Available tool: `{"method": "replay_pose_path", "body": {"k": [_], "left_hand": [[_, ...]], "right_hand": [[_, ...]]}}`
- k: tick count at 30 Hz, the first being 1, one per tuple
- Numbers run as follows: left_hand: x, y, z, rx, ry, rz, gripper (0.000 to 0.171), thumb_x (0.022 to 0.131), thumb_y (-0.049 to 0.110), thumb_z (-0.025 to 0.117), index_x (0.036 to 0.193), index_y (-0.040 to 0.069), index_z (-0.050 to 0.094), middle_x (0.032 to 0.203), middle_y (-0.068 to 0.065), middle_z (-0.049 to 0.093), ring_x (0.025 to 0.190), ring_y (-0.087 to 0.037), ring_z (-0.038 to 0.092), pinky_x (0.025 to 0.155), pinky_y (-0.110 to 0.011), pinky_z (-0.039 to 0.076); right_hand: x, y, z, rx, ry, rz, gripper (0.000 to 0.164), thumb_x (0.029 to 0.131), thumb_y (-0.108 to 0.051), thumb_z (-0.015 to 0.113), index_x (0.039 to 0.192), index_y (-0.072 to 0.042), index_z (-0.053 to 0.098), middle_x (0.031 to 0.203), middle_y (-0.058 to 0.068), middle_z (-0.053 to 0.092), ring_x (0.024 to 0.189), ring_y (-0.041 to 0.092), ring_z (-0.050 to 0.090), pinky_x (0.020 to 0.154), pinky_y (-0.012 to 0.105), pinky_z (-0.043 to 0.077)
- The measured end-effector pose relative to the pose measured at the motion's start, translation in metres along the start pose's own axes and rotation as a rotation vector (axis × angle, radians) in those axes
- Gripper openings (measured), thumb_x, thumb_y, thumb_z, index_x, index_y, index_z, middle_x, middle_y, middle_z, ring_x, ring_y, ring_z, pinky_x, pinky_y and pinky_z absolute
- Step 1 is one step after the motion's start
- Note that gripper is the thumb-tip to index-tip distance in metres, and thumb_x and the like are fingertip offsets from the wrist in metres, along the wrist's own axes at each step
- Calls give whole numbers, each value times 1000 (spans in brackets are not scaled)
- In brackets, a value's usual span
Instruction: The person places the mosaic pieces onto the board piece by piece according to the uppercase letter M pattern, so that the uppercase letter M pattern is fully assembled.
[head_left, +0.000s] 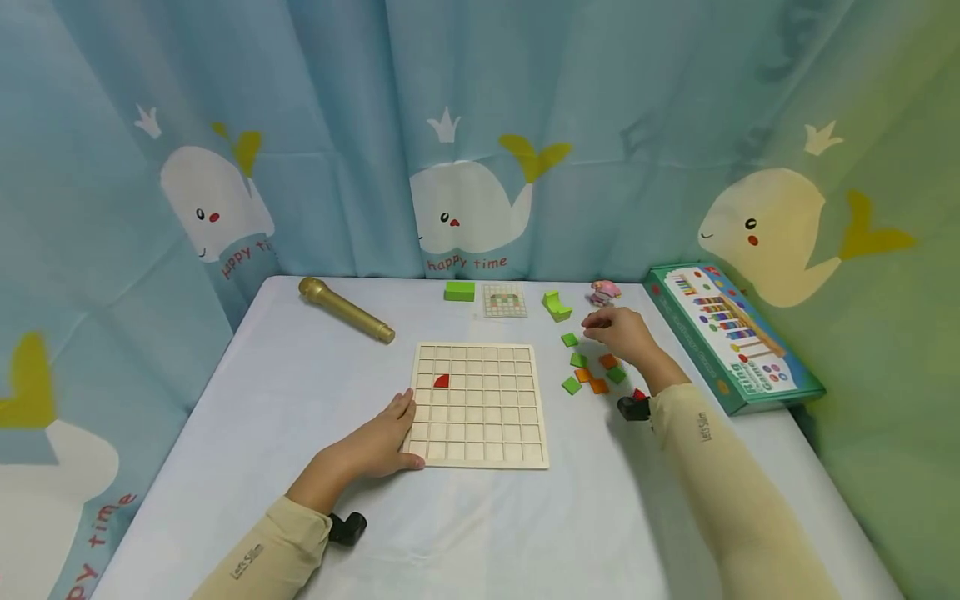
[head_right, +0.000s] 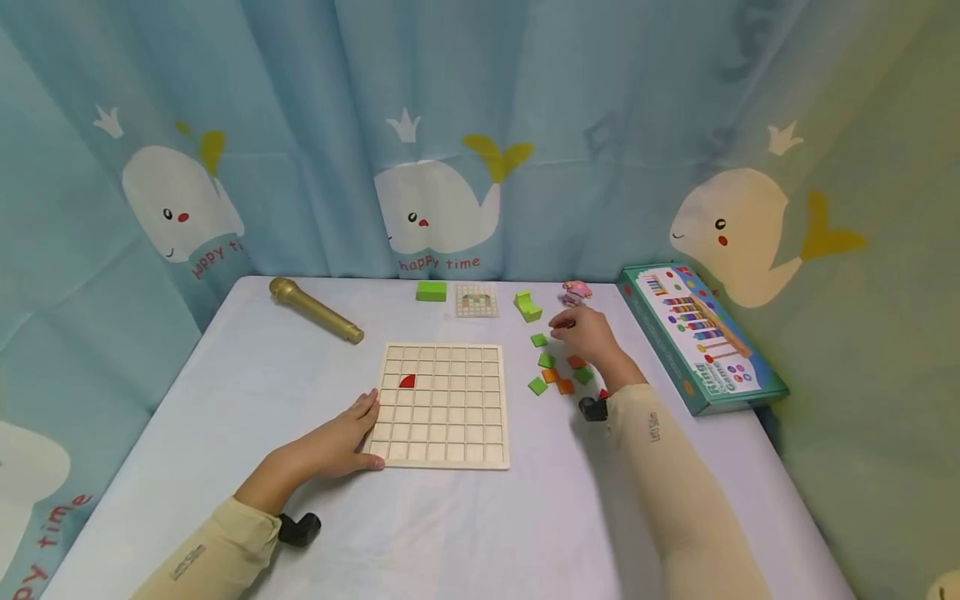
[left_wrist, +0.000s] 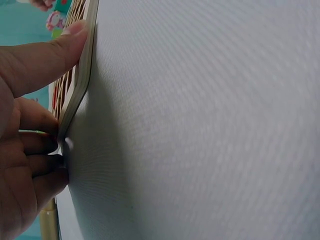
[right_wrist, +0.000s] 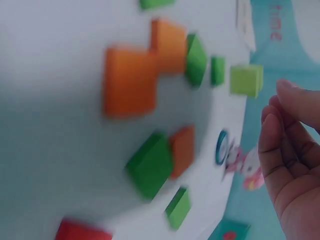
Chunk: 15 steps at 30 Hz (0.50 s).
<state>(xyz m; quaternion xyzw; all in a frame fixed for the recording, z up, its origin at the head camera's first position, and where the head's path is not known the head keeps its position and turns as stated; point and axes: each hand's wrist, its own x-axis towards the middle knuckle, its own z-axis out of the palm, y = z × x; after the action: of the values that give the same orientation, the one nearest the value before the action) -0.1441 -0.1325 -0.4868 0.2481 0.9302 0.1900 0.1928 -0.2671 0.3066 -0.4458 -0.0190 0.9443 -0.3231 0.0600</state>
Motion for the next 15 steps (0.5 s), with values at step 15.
{"method": "replay_pose_path", "body": {"k": [15], "left_hand": [[0, 0, -1, -25, -7, -7, 98, 90, 39, 76, 155, -9, 23, 167, -18, 6, 153, -34, 7, 120, -46, 22]], "right_hand": [[-14, 61, -21, -47, -18, 90, 31, 99, -19, 65, 120, 3, 69, 118, 23, 65, 98, 34, 59, 78, 38, 48]]}}
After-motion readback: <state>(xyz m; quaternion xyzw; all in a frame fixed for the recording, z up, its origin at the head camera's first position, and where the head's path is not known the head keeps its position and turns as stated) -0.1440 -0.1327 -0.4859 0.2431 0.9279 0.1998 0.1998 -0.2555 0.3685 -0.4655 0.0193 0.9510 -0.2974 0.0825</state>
